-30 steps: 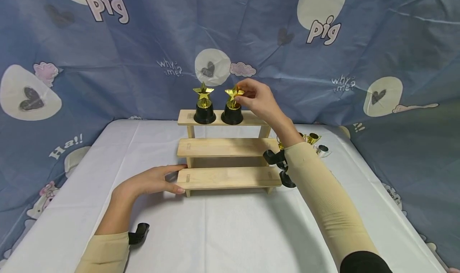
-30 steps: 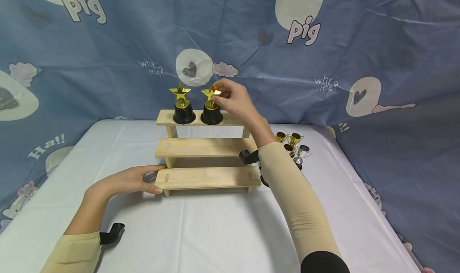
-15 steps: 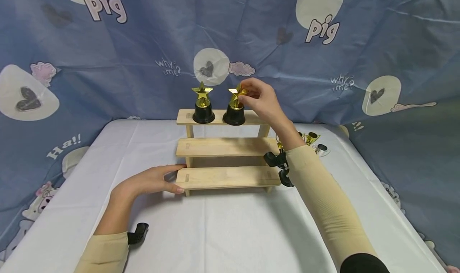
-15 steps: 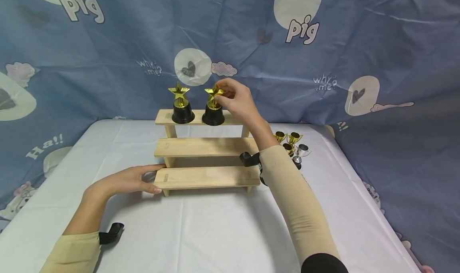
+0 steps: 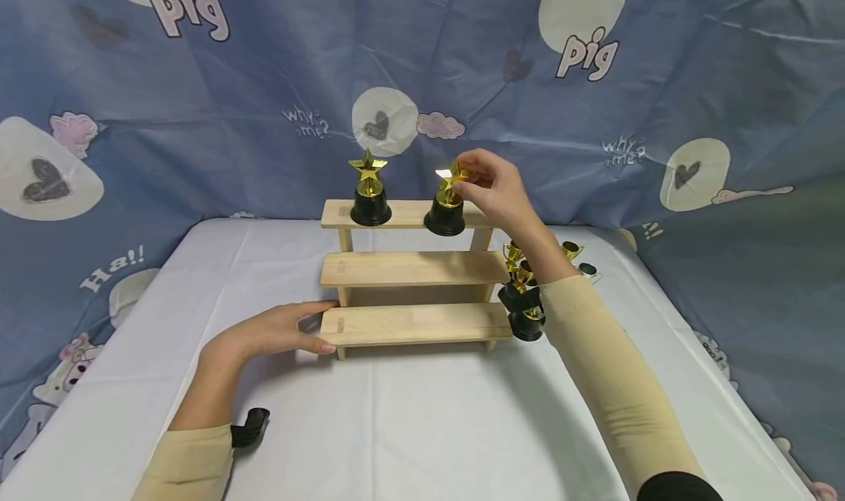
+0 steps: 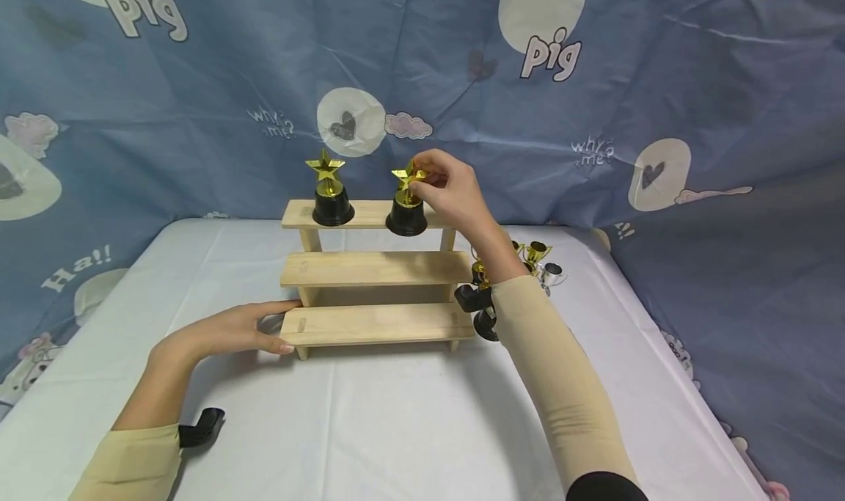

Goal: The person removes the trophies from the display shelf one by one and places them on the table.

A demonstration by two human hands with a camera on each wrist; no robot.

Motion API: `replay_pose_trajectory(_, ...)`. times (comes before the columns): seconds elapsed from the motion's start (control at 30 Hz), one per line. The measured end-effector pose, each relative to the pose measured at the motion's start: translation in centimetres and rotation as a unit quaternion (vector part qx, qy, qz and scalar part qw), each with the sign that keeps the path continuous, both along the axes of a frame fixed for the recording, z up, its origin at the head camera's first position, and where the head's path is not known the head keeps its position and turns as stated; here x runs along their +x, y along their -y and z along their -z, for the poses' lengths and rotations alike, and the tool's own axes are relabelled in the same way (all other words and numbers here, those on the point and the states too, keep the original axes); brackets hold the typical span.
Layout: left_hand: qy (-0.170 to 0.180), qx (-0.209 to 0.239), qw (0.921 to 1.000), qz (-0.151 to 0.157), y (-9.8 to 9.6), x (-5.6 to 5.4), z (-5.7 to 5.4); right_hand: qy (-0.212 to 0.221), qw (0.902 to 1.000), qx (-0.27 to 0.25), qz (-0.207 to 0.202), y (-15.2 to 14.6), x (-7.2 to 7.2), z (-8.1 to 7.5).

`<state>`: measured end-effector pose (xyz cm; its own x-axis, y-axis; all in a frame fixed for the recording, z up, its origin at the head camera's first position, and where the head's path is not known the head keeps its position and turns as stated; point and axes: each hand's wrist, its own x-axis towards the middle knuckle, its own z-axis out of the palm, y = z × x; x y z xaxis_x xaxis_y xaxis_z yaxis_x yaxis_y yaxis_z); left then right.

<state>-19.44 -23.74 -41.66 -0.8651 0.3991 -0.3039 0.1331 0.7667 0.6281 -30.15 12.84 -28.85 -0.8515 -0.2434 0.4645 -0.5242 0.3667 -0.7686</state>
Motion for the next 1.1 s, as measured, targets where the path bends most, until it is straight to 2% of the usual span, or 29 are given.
replay_pose_trajectory(0.47, -0.002, 0.000, 1.0000, 0.001, 0.0, 0.0, -0.3, -0.014, 0.9999, 0.000, 0.002, -2.0, 2.0, 0.1)
replay_pose_trajectory(0.87, 0.002, 0.012, 0.9999, 0.010, 0.1, -0.1, 0.0, -0.038, 0.9992, -0.013, 0.004, -3.4, 2.9, 0.7)
replay_pose_trajectory(1.1, 0.000, 0.001, 1.0000, 0.007, -0.1, -0.1, -0.1, -0.052, 0.9984, -0.021, -0.001, -4.0, 3.2, 1.1)
